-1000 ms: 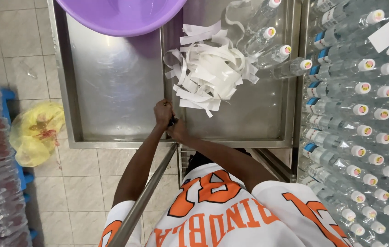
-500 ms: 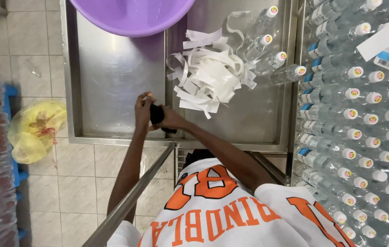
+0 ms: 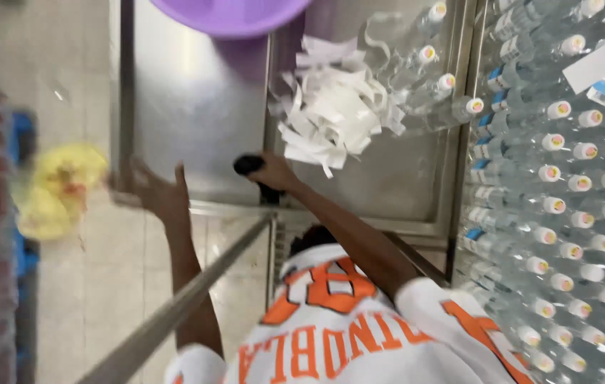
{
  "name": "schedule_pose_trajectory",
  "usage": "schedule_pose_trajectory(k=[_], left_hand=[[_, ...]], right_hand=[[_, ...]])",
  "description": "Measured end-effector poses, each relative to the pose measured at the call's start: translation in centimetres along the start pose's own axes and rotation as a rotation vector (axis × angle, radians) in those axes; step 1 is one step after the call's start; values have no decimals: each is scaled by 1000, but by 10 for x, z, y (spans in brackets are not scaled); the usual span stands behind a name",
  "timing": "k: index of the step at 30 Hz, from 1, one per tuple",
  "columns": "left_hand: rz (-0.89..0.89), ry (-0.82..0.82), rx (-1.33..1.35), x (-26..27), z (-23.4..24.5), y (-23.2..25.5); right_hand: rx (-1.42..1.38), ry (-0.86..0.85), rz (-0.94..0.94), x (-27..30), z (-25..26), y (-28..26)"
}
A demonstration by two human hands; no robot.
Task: Manually applying adhesive labels to plastic water bottles and organizing them in a large grid on a production table.
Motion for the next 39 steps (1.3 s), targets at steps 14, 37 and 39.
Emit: schedule_pose_trajectory(k=[14,37,39], left_hand=[[248,-721,1484,131,-28,311],[177,-970,2327,96,4,560],[36,-968,2352,86,39,564]], right_hand=[[-1000,-61,-307,222,98,160],[-918,660,-279,309,198,228],[-512,926,-187,329,224,214]])
Point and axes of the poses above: each hand's wrist, its own x-axis away from the middle knuckle, its own z-axis out of the back of the hand, y = z × x, the point moved 9 cm from there along -x, towards the middle knuckle, and after that the axes turned 14 degrees about -z, right-handed, at the moved point
